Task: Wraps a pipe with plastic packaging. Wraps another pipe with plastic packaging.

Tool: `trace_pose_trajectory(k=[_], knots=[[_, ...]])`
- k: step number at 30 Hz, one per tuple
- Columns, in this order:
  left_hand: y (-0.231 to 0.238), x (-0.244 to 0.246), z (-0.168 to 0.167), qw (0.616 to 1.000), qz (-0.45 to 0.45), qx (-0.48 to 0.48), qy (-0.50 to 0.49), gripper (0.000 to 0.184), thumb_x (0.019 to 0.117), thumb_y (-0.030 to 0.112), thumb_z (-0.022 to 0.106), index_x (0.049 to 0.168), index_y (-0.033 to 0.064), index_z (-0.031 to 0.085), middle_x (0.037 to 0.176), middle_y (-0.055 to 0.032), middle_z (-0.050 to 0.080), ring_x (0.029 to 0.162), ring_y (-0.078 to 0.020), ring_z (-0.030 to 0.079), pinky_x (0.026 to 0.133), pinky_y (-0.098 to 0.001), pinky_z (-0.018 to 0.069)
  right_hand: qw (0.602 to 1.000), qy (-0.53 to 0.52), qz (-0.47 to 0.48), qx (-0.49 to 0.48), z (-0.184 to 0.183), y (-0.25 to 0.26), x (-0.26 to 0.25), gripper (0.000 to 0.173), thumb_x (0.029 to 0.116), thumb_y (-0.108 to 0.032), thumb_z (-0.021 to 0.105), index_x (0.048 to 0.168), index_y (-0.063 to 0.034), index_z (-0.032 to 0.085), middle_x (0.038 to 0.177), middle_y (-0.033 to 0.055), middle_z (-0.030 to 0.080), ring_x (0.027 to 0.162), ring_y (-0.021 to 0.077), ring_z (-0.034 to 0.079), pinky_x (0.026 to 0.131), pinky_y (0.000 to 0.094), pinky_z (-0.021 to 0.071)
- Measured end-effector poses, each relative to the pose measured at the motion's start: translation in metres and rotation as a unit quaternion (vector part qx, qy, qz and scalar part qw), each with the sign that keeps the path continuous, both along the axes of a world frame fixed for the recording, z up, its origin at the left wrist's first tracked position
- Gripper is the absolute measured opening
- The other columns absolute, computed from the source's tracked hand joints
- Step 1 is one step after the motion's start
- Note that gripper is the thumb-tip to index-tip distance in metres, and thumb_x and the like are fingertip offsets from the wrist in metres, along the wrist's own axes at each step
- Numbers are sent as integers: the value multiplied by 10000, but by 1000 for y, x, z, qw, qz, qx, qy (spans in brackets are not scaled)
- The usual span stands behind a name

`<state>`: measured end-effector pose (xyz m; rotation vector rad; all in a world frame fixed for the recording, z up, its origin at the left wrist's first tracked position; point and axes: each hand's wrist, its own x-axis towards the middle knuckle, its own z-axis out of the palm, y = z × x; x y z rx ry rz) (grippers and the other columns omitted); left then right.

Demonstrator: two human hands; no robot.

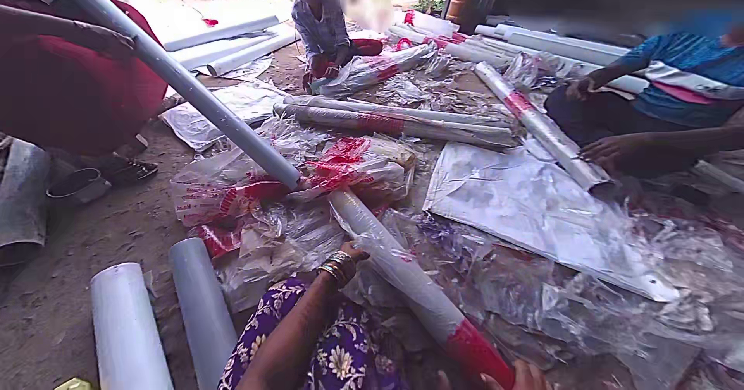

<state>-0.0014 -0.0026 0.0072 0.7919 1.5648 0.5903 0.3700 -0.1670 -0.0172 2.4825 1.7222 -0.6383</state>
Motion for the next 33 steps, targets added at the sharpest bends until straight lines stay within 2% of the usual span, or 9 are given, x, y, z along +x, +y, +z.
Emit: trace_pose_trajectory(k=[4, 8, 11, 14, 16, 19, 26, 30, 33], knots=[[-2, 25, -4, 945, 227, -57, -228, 486, 1001, -11, 511, 1467, -30, 373, 1410, -251, 472, 1168, -320, 567, 933, -440, 533, 990, -16, -18, -137, 20, 18, -3, 912, 814, -540, 821, 1464, 17, 505, 1550, 270, 434, 1454, 452, 391, 1133, 663, 332], [2, 39, -1, 948, 254, 77, -174, 710, 968, -40, 588, 1582, 42, 242, 1546, -284, 366, 1222, -388, 548, 929, -523, 528, 993, 49, -73, -78, 0, 7, 8, 847, 887, -550, 739, 1475, 10, 498, 1583, 292, 379, 1485, 456, 352, 1183, 636, 304], [-17, 51, 7, 933, 66, 349, -52, 1028, 822, 18, 712, 1627, 13, 72, 1626, -297, 269, 1239, -298, 607, 902, -391, 574, 993, 53, -82, -72, 2, 5, 9, 812, 929, -552, 690, 1480, 10, 486, 1574, 255, 418, 1467, 422, 393, 1185, 611, 303], [-26, 70, -7, 768, -224, 583, 143, 721, 733, 235, 800, 1376, -29, 608, 1568, -371, 364, 1455, -517, 394, 1132, -608, 416, 993, 27, -68, -94, 9, 5, 0, 807, 932, -543, 689, 1483, 7, 478, 1585, 256, 396, 1473, 426, 377, 1171, 615, 319], [-41, 86, -16, 681, -415, 559, 225, 654, 758, 278, 870, 1383, 254, 678, 1614, -228, 409, 1503, -543, 293, 1145, -766, 238, 992, 10, -60, -114, 10, -1, -14, 816, 930, -535, 688, 1494, 10, 462, 1609, 281, 337, 1491, 456, 330, 1161, 633, 314], [-50, 112, -37, 624, -591, 445, 253, 852, 811, 353, 854, 1567, 314, 462, 1712, -114, 259, 1586, -437, 137, 1178, -770, 94, 990, -15, -51, -129, 15, -8, -32, 813, 925, -516, 701, 1489, 18, 460, 1599, 286, 343, 1485, 469, 326, 1135, 663, 317], [-37, 147, -54, 667, -597, 366, 256, 649, 808, 380, 836, 1415, 285, 627, 1505, -116, 544, 1444, -365, 438, 1186, -684, 197, 989, 3, -43, -142, 19, -6, -31, 864, 916, -604, 671, 1480, 20, 470, 1582, 283, 365, 1472, 472, 338, 1141, 689, 283], [-28, 148, -51, 724, -547, 367, 207, 332, 842, 289, 815, 1095, 76, 781, 1206, -195, 698, 1247, -395, 590, 1108, -624, 352, 987, 19, -83, -136, 34, 4, -27, 898, 897, -688, 642, 1449, 5, 500, 1563, 257, 401, 1469, 441, 359, 1154, 685, 259], [-31, 150, -39, 707, -595, 313, 217, 286, 965, 243, 694, 1099, -5, 743, 1143, -200, 727, 1187, -384, 631, 1090, -586, 373, 986, 29, -100, -130, 48, 12, -34, 773, 970, -540, 630, 1487, 6, 452, 1542, 277, 414, 1430, 456, 405, 1124, 673, 306]])
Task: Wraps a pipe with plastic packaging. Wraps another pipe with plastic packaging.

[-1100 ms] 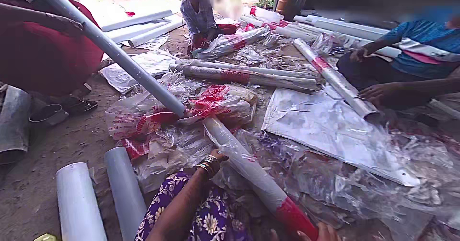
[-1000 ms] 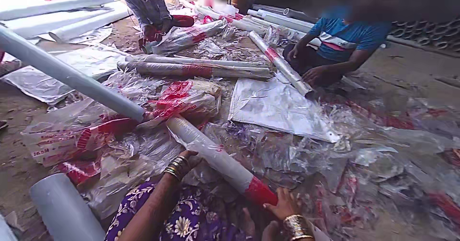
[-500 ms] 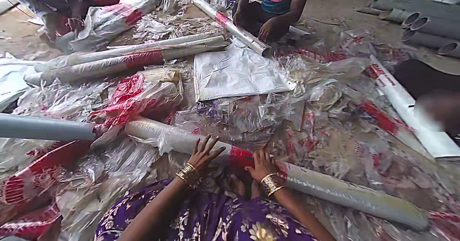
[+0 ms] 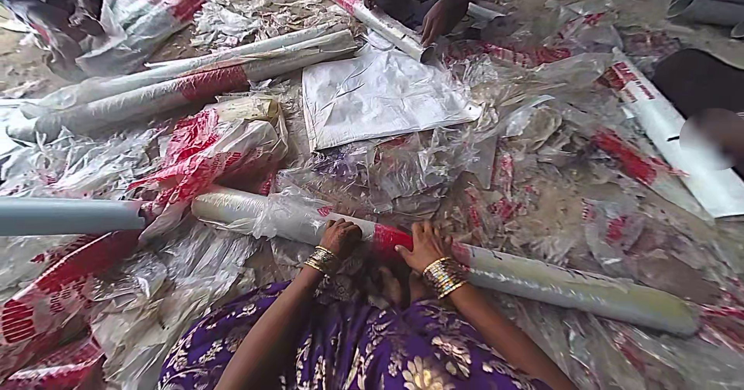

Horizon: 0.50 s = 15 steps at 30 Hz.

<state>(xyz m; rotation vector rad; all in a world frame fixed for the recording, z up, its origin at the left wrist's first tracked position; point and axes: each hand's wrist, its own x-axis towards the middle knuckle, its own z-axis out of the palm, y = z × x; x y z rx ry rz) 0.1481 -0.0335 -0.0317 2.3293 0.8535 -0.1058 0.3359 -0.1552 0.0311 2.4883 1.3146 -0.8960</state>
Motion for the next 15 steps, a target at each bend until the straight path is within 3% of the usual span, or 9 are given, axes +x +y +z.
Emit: trace_pose_trajectory(k=[3, 5, 9, 12, 15], knots=[[-6, -4, 3, 998, -7, -54, -9, 316, 1008, 236, 633, 1145, -42, 693, 1091, -233, 729, 1124, -399, 664, 1119, -594, 350, 999, 29, -17, -5, 2, 8, -12, 599, 1051, -317, 511, 1547, -22, 349, 1408, 278, 567, 1295, 425, 576, 1083, 622, 391], [-6, -7, -1, 995, -10, -84, -50, 334, 1015, 228, 624, 1137, -79, 677, 1028, -260, 722, 1048, -417, 678, 1096, -606, 372, 996, 76, -35, -25, 2, 15, -20, 600, 1068, -220, 456, 1594, -35, 236, 1351, 279, 614, 1271, 410, 614, 1072, 562, 456], [-9, -11, -6, 987, 3, -114, -109, 310, 998, 202, 643, 1061, -100, 673, 964, -258, 708, 971, -394, 683, 1009, -582, 442, 989, 133, -54, -23, 5, 25, -32, 486, 1088, -135, 412, 1543, -11, 296, 1324, 284, 623, 1240, 400, 637, 1056, 525, 487], [-10, -12, -5, 984, 13, -130, -118, 301, 996, 186, 646, 1037, -111, 660, 964, -263, 695, 959, -384, 677, 968, -562, 465, 983, 163, -90, 1, -3, 35, -30, 473, 1106, -145, 383, 1558, -57, 278, 1113, 215, 701, 937, 323, 738, 892, 469, 571], [-10, -10, -5, 980, 27, -150, -126, 292, 983, 172, 664, 1029, -116, 653, 949, -254, 687, 935, -363, 673, 943, -539, 488, 974, 196, -114, 2, -7, 46, -28, 521, 1121, -170, 339, 1621, -114, 206, 1014, 181, 700, 752, 246, 714, 750, 397, 582]])
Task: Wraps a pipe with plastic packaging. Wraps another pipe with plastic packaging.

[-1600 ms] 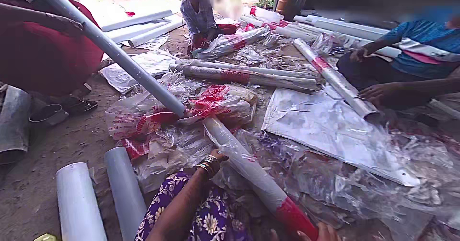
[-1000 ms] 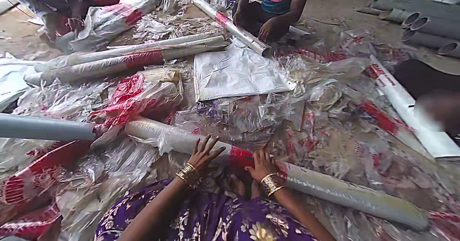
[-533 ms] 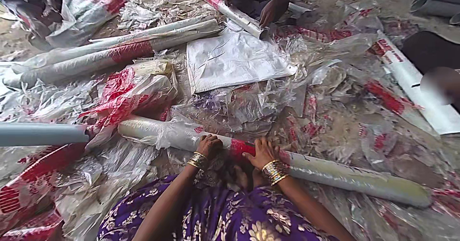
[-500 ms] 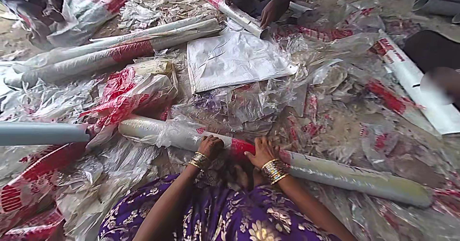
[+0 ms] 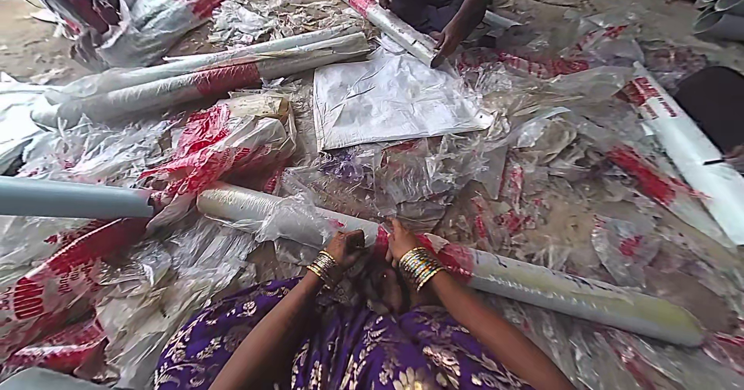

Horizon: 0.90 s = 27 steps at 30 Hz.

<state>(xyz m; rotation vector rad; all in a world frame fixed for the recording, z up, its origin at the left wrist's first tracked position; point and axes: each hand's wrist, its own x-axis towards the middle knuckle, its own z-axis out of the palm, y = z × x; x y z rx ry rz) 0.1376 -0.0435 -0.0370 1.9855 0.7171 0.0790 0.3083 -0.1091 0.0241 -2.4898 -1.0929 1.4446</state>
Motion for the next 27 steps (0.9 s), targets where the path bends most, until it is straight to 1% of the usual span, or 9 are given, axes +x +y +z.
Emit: trace_pose_trajectory(k=[3, 4, 6, 7, 8, 11, 14, 18, 27], knots=[[1, 0, -1, 1000, 6, -14, -8, 283, 978, 162, 668, 1009, -118, 641, 916, -237, 673, 897, -334, 656, 917, -516, 490, 1000, -5, 10, -5, -5, 7, -1, 494, 1123, -172, 331, 1605, -77, 283, 1078, 207, 698, 825, 260, 714, 804, 407, 570], [2, 0, -1, 1000, 9, -17, -11, 283, 975, 162, 669, 1002, -118, 639, 908, -231, 668, 886, -324, 650, 903, -505, 491, 1000, -17, 23, 0, -6, 8, -3, 483, 1118, -157, 336, 1592, -66, 331, 1135, 220, 696, 907, 286, 717, 864, 431, 559], [2, 0, -2, 999, 17, -25, -20, 279, 969, 156, 675, 991, -118, 632, 893, -216, 662, 859, -294, 643, 870, -474, 506, 998, -44, 44, 13, -5, 5, -7, 468, 1108, -140, 356, 1566, -61, 407, 1327, 249, 647, 1194, 360, 657, 1064, 507, 468], [3, 0, -3, 999, 18, -34, -25, 274, 968, 154, 676, 986, -115, 628, 885, -204, 656, 849, -280, 635, 860, -461, 509, 997, -52, 49, 21, -5, 2, -8, 467, 1105, -135, 359, 1562, -60, 422, 1396, 254, 611, 1291, 380, 603, 1125, 528, 416], [4, -1, -4, 998, 19, -44, -31, 268, 967, 153, 675, 974, -109, 621, 871, -185, 645, 833, -257, 622, 845, -440, 507, 996, -59, 51, 31, -6, -2, -11, 466, 1104, -136, 359, 1558, -63, 432, 1414, 251, 602, 1318, 386, 585, 1138, 536, 401], [6, -2, -7, 995, 29, -72, -57, 247, 960, 150, 681, 954, -86, 608, 851, -131, 615, 804, -185, 591, 818, -378, 506, 995, -68, 49, 47, -6, -14, -15, 478, 1100, -125, 359, 1572, -76, 416, 1412, 248, 606, 1314, 391, 589, 1128, 538, 414], [8, -2, -3, 993, 30, -96, -61, 235, 963, 125, 685, 965, -95, 603, 868, -134, 613, 814, -175, 587, 829, -363, 505, 995, -71, 47, 43, -2, -22, -19, 486, 1100, -130, 363, 1583, -93, 401, 1388, 247, 624, 1298, 395, 600, 1114, 539, 426], [9, 0, -7, 980, 66, -149, -118, 147, 934, 45, 683, 907, -55, 580, 832, -37, 577, 772, -65, 569, 784, -257, 513, 997, -64, 24, 39, 1, -31, -26, 491, 1097, -124, 377, 1588, -105, 395, 1387, 244, 626, 1292, 397, 605, 1108, 545, 431], [11, 3, -5, 972, 98, -172, -129, 127, 912, 8, 689, 878, -15, 569, 780, 24, 568, 730, -19, 554, 755, -224, 499, 998, -35, 16, 43, 4, -44, -37, 499, 1096, -113, 388, 1593, -79, 368, 1390, 248, 620, 1268, 392, 621, 1101, 525, 445]])
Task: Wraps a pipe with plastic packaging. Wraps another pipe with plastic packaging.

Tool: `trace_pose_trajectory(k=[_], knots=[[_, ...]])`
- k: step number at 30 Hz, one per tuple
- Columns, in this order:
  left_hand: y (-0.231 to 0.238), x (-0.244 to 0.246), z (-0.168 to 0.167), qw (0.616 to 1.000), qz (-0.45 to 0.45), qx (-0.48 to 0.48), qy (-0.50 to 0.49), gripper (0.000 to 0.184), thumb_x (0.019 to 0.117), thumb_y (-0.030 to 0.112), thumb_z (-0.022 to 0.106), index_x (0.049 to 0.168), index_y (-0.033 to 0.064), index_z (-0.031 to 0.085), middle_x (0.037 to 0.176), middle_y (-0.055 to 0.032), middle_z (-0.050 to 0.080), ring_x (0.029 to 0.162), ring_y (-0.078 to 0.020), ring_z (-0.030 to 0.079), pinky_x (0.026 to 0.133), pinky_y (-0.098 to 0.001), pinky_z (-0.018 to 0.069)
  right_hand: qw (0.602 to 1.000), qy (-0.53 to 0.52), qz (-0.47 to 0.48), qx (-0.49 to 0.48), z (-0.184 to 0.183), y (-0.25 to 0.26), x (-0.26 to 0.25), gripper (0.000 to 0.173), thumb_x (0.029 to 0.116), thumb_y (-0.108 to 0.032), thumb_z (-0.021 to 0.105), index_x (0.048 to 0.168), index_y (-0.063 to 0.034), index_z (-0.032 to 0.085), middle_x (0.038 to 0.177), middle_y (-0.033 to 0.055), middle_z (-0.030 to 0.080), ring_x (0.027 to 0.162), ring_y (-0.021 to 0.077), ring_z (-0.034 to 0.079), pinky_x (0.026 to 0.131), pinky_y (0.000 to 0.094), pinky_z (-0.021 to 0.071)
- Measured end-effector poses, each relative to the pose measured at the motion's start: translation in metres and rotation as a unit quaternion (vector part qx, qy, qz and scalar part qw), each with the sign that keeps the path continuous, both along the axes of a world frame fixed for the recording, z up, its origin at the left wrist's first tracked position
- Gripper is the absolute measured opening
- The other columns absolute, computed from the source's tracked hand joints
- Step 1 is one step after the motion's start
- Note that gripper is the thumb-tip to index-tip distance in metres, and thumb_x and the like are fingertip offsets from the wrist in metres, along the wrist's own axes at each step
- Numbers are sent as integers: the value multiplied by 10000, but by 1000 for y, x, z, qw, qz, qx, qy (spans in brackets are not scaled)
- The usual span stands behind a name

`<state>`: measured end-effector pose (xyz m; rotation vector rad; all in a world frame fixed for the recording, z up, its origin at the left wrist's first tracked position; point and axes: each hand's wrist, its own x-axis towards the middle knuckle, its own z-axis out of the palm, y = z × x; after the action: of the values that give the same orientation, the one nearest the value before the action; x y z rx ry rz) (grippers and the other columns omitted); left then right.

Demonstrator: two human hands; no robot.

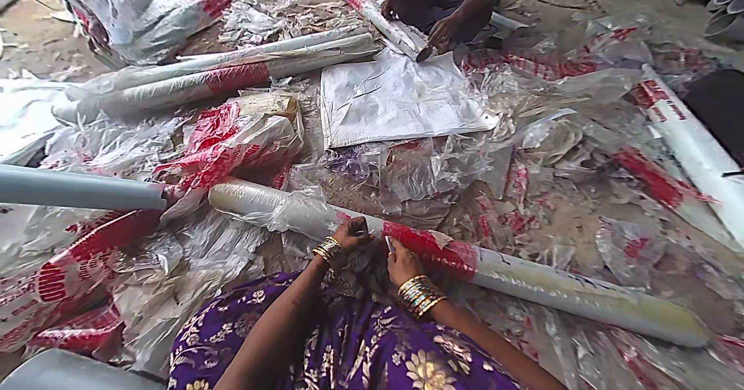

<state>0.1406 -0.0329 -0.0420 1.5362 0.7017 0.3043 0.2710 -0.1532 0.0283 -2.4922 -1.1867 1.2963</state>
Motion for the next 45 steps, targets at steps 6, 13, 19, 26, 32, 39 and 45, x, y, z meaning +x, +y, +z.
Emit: trace_pose_trajectory(k=[6, 13, 19, 26, 32, 39, 45], knots=[[0, 1, -1, 1000, 19, -16, -18, 158, 894, -24, 680, 830, 35, 548, 741, 68, 552, 700, 4, 548, 727, -205, 497, 999, 34, 30, -22, 2, -3, 2, 497, 1097, -126, 382, 1593, -85, 366, 1401, 250, 610, 1277, 391, 615, 1104, 532, 443], [-1, 4, 1, 997, 52, -24, -44, 191, 879, -50, 674, 798, 60, 541, 739, 86, 552, 702, 18, 552, 717, -188, 497, 983, 165, 53, -56, -1, -12, 8, 432, 1106, -136, 354, 1511, -44, 477, 1033, 210, 682, 846, 287, 653, 851, 451, 518], [-12, 2, -4, 998, 39, 39, 18, 147, 919, 52, 701, 958, -27, 582, 841, -16, 619, 769, -48, 607, 778, -246, 542, 989, -64, -73, 115, 10, 0, 58, 600, 1118, -204, 363, 1659, -98, 126, 913, 183, 719, 781, 334, 711, 790, 482, 569], [-33, -5, -7, 909, 22, 409, 71, 372, 822, 271, 721, 1145, 89, 744, 1171, -151, 715, 1146, -393, 646, 960, -665, 427, 988, -152, -20, 27, -58, 15, 113, 474, 1123, -245, 373, 1557, -62, 428, 1328, 268, 654, 1296, 414, 598, 1159, 557, 361], [-25, 10, -9, 864, -57, 460, 195, 726, 733, 355, 889, 1410, 242, 650, 1608, -148, 451, 1530, -423, 315, 1129, -688, 290, 995, -97, 3, 35, -64, 15, 122, 410, 1124, -229, 376, 1377, 14, 589, 1339, 285, 632, 1303, 428, 586, 1096, 568, 428], [-12, 18, -29, 871, -106, 448, 171, 491, 897, 261, 756, 1383, 276, 684, 1523, -70, 571, 1511, -367, 383, 1172, -663, 249, 994, -107, 5, 29, -65, 13, 121, 441, 1130, -267, 352, 1403, -7, 579, 1352, 276, 629, 1304, 417, 588, 1098, 562, 429], [-11, 22, -36, 877, -19, 471, 92, 332, 966, -11, 574, 1139, 145, 812, 1298, -81, 731, 1283, -332, 648, 1118, -611, 396, 993, -120, 2, 21, -63, 13, 118, 432, 1126, -269, 344, 1378, -26, 597, 1332, 266, 641, 1267, 421, 613, 1043, 578, 464]])
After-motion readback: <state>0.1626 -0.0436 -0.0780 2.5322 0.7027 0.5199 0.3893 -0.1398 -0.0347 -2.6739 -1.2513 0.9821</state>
